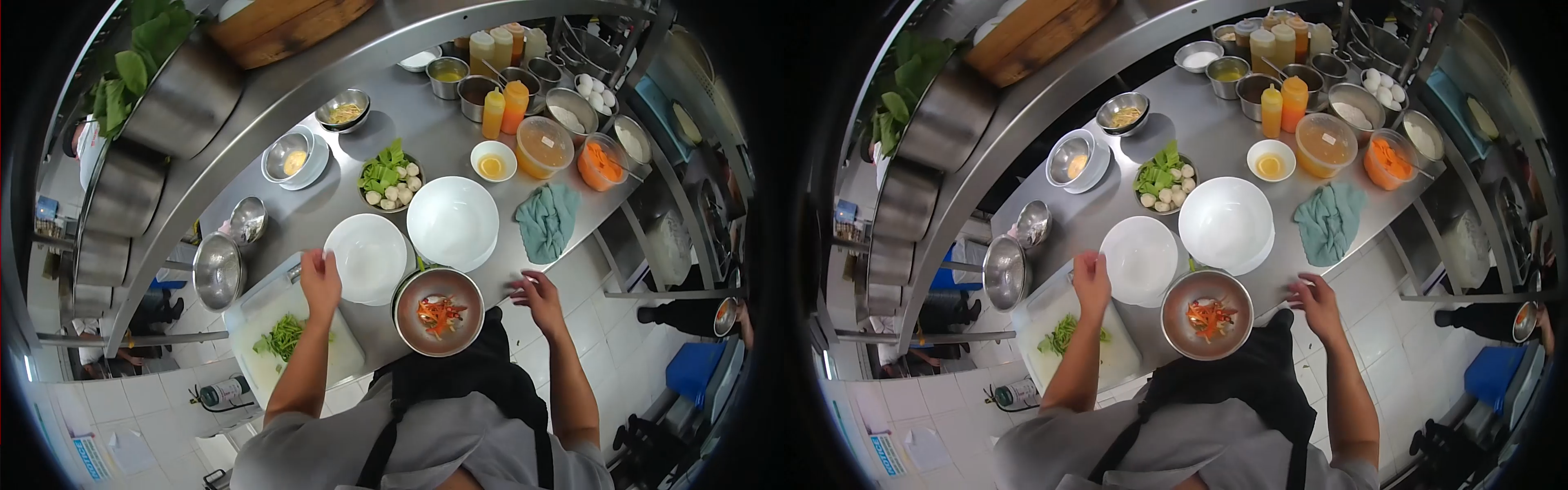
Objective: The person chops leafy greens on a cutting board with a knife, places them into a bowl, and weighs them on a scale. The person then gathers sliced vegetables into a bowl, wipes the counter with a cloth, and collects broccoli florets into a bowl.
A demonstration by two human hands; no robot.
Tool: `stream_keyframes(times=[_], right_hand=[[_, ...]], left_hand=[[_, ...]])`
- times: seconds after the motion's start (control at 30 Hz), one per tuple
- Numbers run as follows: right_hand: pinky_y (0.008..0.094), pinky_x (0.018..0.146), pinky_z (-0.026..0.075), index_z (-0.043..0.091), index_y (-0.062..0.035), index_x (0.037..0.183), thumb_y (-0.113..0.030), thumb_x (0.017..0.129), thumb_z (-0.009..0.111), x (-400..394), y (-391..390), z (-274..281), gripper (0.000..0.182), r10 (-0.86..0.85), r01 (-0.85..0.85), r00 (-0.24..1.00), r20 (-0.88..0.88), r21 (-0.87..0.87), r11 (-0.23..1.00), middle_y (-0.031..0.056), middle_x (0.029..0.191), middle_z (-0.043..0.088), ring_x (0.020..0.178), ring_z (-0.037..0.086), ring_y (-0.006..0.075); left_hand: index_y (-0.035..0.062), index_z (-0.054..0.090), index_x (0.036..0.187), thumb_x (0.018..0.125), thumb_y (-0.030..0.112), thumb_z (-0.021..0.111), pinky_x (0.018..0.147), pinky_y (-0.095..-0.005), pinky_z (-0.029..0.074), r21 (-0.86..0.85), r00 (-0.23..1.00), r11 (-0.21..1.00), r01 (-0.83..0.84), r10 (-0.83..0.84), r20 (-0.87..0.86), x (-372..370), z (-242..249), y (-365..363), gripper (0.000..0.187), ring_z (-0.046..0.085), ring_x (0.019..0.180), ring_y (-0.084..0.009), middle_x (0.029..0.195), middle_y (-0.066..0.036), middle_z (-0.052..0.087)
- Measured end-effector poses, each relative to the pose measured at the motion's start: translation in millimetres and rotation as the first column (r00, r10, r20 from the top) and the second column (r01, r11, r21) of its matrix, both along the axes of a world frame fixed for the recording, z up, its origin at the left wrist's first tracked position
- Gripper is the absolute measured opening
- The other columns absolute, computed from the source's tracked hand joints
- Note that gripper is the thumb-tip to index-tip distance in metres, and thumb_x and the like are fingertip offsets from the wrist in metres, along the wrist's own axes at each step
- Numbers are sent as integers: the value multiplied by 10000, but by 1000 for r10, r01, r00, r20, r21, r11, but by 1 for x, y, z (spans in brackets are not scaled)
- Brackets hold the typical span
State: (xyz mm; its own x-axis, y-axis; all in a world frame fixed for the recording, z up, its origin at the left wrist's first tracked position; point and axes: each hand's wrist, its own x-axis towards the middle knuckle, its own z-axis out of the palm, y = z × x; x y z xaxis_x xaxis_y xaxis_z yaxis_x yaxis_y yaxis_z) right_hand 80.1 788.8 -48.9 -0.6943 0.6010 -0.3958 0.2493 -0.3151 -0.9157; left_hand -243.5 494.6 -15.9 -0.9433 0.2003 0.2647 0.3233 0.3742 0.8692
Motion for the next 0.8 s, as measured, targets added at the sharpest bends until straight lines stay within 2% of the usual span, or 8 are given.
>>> stream_keyframes(times=[0.07,0.13,0.17,0.23,0.27,0.37,0.57,0.8], right_hand=[[365,825,553,368,13,1399,-356,997,525,-36,1,7,567,35,-32,998,50,-54,998,195,1134,629,956,665,265],[364,814,560,324,12,1427,-404,977,548,-65,-1,-1,652,22,-17,999,36,-134,991,220,1155,612,945,666,276],[363,803,567,281,11,1454,-451,956,572,-75,2,-6,740,-1,7,1000,27,-212,977,245,1175,595,935,668,286],[367,815,566,262,29,1458,-465,948,581,-92,9,-11,779,49,-40,998,28,-244,969,249,1150,594,937,668,298],[370,827,565,244,47,1461,-480,939,590,-98,11,-13,818,83,-73,996,25,-280,957,253,1124,593,939,668,309],[378,827,567,271,80,1422,-478,937,595,-107,17,-15,807,138,-129,990,3,-334,934,233,1062,598,941,667,311],[373,813,571,398,58,1271,-455,935,611,-133,16,-7,649,120,-134,991,-60,-364,922,203,1021,605,916,664,300],[367,797,573,426,55,1171,-455,924,627,-170,19,-13,601,102,-124,992,-80,-337,933,194,990,601,902,662,294]], left_hand=[[-8,528,970,918,169,650,636,-280,471,-123,984,992,-41,62,169,33,-25,-35,222,537,695,-118,749,-38,557],[-20,451,1132,946,234,608,696,-340,524,-75,666,978,-196,189,722,71,10,-35,352,603,760,-206,877,-106,563],[-20,451,1132,946,234,608,696,-340,524,-67,662,975,-212,193,724,79,3,-35,352,603,760,-206,877,-106,563],[33,266,1373,975,315,541,812,-455,542,90,346,913,-398,59,936,92,-11,-34,560,632,894,-353,1149,-227,520],[33,266,1373,975,315,541,812,-455,542,95,343,906,-413,58,937,98,-16,-29,560,632,894,-353,1149,-227,520],[243,34,1523,977,318,476,967,-556,458,414,389,808,-420,-252,886,105,-39,-13,706,549,1105,-453,1418,-306,347],[235,149,1509,887,179,509,996,-518,439,553,520,605,-573,-254,816,102,-38,11,721,456,1221,-408,1372,-204,414],[176,279,1474,882,232,577,975,-460,436,621,629,600,-504,-237,740,63,-57,30,665,445,1214,-286,1370,-83,429]])
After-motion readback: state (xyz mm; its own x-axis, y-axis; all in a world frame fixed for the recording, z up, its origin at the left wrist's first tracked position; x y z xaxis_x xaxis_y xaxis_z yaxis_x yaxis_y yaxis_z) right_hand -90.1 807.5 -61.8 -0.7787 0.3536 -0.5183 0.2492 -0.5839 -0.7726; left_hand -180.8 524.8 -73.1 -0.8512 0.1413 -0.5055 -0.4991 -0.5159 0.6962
